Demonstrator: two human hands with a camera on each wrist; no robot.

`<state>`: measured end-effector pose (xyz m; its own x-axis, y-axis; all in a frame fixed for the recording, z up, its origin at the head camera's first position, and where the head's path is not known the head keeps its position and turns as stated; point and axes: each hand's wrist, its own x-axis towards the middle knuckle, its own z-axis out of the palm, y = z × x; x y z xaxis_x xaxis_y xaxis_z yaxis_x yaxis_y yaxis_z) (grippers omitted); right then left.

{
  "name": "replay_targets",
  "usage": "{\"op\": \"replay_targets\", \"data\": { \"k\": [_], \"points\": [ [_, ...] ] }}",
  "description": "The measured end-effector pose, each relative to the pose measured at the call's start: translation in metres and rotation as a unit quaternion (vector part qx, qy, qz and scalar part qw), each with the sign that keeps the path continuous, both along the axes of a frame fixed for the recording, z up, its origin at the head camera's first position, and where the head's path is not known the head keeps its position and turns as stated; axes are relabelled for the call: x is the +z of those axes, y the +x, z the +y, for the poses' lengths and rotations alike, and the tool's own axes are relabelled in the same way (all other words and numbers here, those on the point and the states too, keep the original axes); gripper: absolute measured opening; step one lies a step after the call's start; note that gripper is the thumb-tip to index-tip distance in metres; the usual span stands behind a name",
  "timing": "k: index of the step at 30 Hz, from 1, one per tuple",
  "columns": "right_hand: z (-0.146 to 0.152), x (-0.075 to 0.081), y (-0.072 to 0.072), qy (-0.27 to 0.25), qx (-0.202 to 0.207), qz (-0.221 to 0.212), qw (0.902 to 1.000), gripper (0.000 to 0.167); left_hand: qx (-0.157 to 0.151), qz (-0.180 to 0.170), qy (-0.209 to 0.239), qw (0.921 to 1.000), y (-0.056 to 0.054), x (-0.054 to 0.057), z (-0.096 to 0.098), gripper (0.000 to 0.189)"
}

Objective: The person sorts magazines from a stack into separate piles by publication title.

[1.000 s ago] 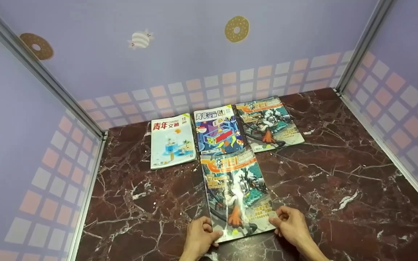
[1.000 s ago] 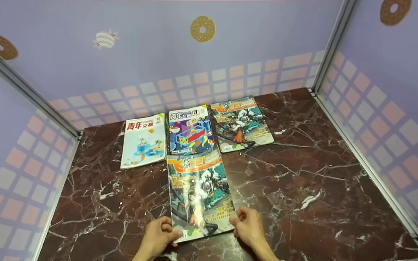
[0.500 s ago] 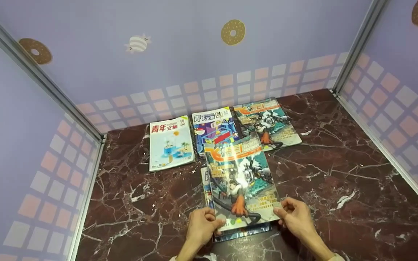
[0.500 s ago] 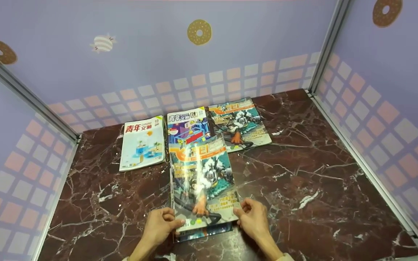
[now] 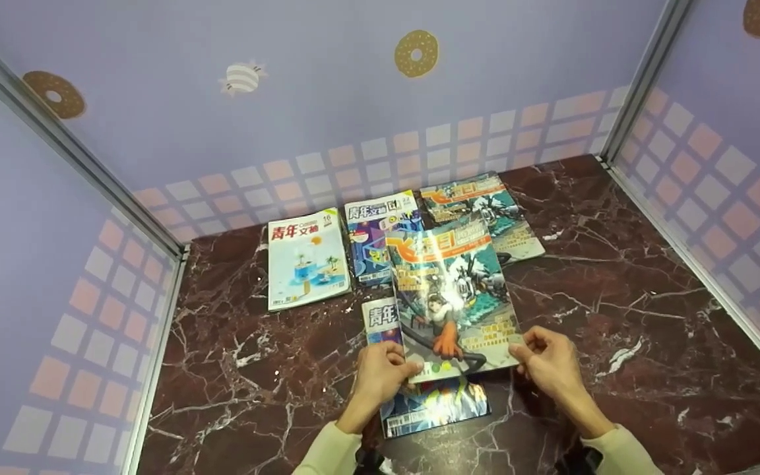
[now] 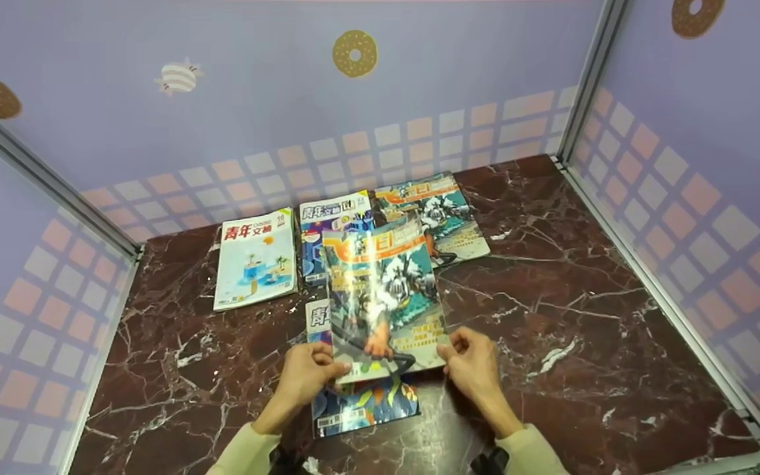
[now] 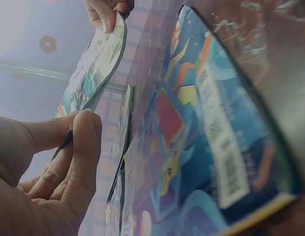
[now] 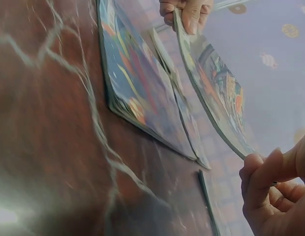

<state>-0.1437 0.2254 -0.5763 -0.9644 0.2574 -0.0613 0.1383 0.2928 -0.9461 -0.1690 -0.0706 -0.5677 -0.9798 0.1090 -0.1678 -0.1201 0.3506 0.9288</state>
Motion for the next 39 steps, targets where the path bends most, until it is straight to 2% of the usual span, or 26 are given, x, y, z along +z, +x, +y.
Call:
{"op": "replay_targets", "data": {
  "k": [3, 10, 13, 19, 24, 29, 34, 39],
  "points": [
    [0.006, 0.004, -0.010, 0.011, -0.001, 0.011, 0.9999, 0.016, 0.002, 0.005, 0.001, 1.0000, -0.010, 0.005, 0.008, 0.019],
    [0.023, 0.012, -0.036, 0.043, -0.009, 0.035, 0.9984, 0.016, -0.017, 0.051, -0.010, 0.9985, -0.036, 0.016, 0.026, 0.018],
    [0.029, 0.013, -0.049, 0.061, -0.009, 0.044, 0.9971, 0.016, -0.023, 0.058, -0.013, 0.9979, -0.049, 0.021, 0.031, 0.016],
    [0.040, 0.012, -0.072, 0.090, -0.018, 0.058, 0.9941, 0.017, -0.043, 0.079, -0.020, 0.9958, -0.074, 0.023, 0.041, 0.013],
    [0.048, 0.011, -0.091, 0.093, -0.030, 0.066, 0.9931, 0.017, -0.041, 0.088, -0.043, 0.9944, -0.096, 0.023, 0.053, 0.012],
    [0.056, 0.010, -0.109, 0.120, -0.038, 0.071, 0.9895, 0.015, -0.038, 0.083, -0.061, 0.9939, -0.118, 0.021, 0.066, 0.013],
    [0.063, 0.011, -0.130, 0.148, -0.046, 0.077, 0.9850, 0.013, -0.032, 0.056, -0.050, 0.9967, -0.140, 0.021, 0.075, 0.016],
    [0.069, 0.010, -0.148, 0.176, -0.058, 0.082, 0.9792, 0.014, -0.026, 0.030, -0.053, 0.9978, -0.160, 0.024, 0.085, 0.029]
  ]
}}
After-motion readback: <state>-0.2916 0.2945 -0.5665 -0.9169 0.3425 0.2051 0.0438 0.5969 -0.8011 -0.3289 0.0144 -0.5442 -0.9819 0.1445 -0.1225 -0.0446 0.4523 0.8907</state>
